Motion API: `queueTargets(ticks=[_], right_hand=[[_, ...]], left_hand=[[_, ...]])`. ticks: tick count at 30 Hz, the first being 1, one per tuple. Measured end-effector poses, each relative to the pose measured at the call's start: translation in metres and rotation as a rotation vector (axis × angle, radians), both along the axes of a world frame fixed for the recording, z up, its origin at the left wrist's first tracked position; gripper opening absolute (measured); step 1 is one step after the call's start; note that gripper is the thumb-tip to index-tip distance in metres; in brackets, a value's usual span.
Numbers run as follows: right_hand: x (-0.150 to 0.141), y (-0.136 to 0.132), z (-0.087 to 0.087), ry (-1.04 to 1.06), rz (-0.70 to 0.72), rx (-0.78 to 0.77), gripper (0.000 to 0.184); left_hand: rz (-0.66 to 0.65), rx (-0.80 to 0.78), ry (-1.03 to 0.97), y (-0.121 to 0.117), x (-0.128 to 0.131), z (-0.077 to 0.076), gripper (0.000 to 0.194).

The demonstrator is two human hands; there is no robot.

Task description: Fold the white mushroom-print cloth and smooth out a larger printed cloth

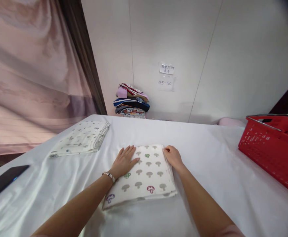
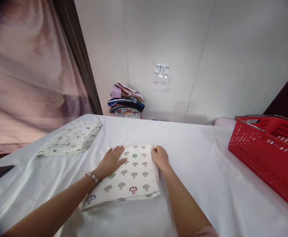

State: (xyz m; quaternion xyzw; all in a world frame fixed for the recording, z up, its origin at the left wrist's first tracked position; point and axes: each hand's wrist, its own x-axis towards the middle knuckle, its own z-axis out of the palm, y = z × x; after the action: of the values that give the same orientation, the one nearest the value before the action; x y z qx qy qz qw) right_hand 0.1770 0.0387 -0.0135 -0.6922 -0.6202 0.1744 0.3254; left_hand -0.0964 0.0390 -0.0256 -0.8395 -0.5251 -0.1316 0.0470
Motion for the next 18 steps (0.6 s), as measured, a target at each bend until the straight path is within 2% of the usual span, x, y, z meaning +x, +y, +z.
queueTargets(ticks=[6, 13, 18], right_hand=[[-0.0025, -0.0016, 0.0027, -0.027, -0.030, -0.002, 0.017], [-0.0024, -0.0026, -0.0003, -0.090, 0.028, -0.043, 0.026], [-0.0050, -0.0038, 0.0040, -0.101, 0.037, -0.099, 0.027]], left_hand=[[-0.003, 0.006, -0.006, -0.0005, 0.0002, 0.0000, 0.061], [-0.006, 0.002, -0.011, -0.0001, 0.0000, 0.0005, 0.061], [-0.002, -0.010, -0.008, -0.0001, -0.0002, 0.0006, 0.063]])
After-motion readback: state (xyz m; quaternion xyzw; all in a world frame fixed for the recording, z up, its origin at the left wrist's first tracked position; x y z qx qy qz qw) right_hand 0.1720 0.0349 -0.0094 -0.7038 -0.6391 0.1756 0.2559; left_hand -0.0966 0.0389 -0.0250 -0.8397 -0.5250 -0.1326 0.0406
